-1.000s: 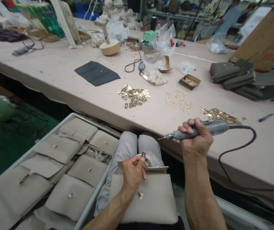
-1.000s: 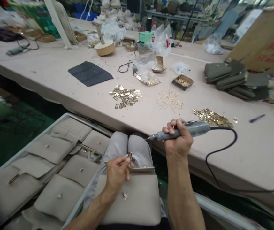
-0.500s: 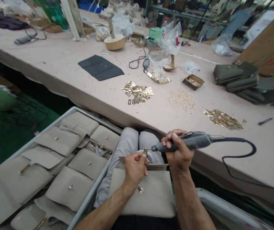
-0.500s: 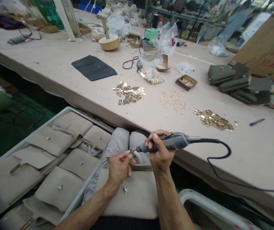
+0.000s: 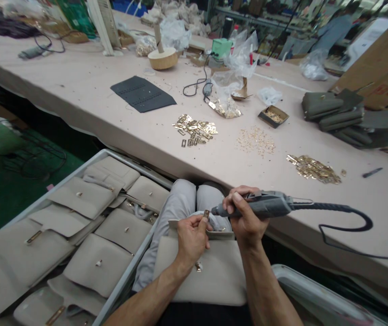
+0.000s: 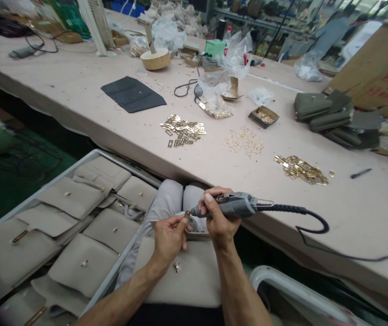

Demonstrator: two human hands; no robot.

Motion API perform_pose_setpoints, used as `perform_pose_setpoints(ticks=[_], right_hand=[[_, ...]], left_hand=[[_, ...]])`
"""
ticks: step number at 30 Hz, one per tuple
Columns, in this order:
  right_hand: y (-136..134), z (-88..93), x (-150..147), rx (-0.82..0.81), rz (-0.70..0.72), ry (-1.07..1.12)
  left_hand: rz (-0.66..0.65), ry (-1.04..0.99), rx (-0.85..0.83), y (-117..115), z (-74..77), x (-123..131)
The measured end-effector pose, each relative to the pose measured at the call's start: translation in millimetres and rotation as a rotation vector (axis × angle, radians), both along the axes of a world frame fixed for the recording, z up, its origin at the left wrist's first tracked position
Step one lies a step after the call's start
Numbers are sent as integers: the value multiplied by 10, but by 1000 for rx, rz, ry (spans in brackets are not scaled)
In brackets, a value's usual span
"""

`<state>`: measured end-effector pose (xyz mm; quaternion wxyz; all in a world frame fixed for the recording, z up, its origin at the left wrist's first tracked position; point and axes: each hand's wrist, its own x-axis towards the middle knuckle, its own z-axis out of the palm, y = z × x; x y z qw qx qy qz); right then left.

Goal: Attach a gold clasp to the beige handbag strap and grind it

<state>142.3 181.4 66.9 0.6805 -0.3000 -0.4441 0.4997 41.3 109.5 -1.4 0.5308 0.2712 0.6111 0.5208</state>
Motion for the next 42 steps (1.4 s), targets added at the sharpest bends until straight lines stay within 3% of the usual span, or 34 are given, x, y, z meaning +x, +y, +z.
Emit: perform_pose_setpoints(ticks=[11, 23, 34, 42], right_hand=[[-11, -71, 104, 22, 217, -283], [-4, -110, 160, 1, 312, -193], [-55, -151, 167, 6, 239, -197], [-94, -84, 90, -53, 23, -70]], left_hand=[[-23, -56, 52, -66, -67, 19], [-115, -41, 119, -122, -163, 31], [-113, -52, 150, -145, -192, 54], [-55, -52, 122, -95, -175, 69]])
